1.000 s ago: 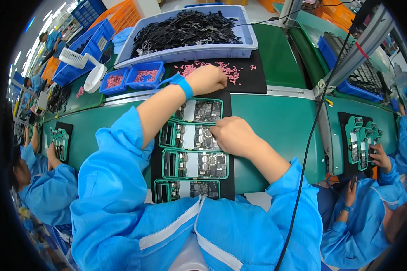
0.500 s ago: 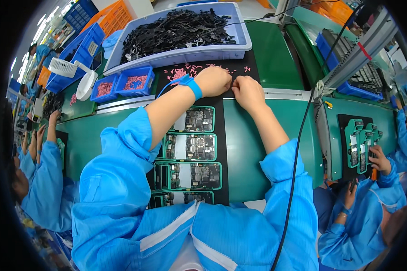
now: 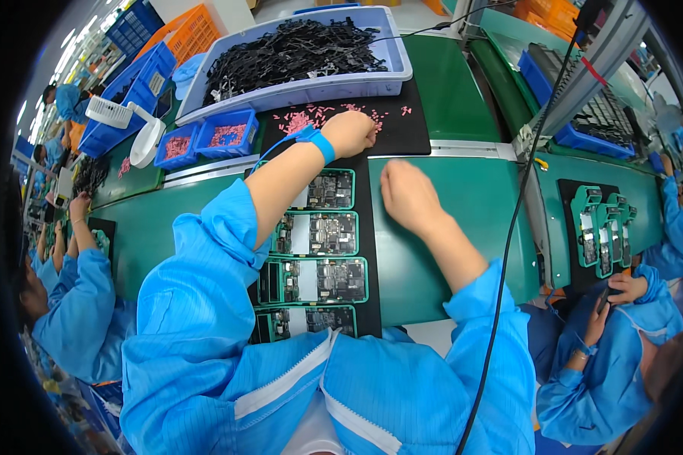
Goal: The person attaches small components onto circuit boards on fixture trays by hand and passes the trays along the assembly line.
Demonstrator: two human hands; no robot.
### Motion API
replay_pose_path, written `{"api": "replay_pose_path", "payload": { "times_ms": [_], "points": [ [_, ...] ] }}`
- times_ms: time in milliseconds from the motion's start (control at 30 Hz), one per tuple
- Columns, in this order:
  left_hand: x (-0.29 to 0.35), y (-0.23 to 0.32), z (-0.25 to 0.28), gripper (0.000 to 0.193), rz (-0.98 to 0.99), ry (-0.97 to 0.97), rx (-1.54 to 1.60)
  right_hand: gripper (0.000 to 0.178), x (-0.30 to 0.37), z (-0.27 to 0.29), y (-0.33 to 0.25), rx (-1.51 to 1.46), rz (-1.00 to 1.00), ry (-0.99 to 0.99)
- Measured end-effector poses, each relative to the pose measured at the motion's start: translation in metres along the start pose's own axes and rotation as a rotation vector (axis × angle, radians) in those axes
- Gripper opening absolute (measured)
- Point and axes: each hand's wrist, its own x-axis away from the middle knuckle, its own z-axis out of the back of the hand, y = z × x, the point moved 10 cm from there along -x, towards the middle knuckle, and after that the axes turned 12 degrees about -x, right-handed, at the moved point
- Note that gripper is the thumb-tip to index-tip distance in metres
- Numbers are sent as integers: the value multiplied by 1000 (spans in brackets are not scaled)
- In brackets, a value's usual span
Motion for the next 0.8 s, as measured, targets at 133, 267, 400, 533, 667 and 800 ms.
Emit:
{"api": "replay_pose_path", "payload": {
  "times_ms": [133, 267, 400, 533, 667, 800],
  "points": [
    [-1, -6, -3, 10, 63, 2, -56, 6, 43, -12, -20, -92, -9, -49],
    [5, -6, -3, 10, 85, -18, -62, 6, 65, -18, -38, -106, 6, -43],
    [31, 14, 19, 10, -43, 29, -59, 6, 70, -25, -40, -25, 70, -42],
    [80, 32, 54, 11, -218, 155, 27, 8, 67, -25, -44, 20, 89, -54],
    [135, 64, 60, 9, -295, 57, 116, 9, 70, -26, -36, 24, 63, -59],
    [185, 91, 50, 7, -345, 43, 190, 7, 73, -28, -38, 12, 64, -65]
  ]
}}
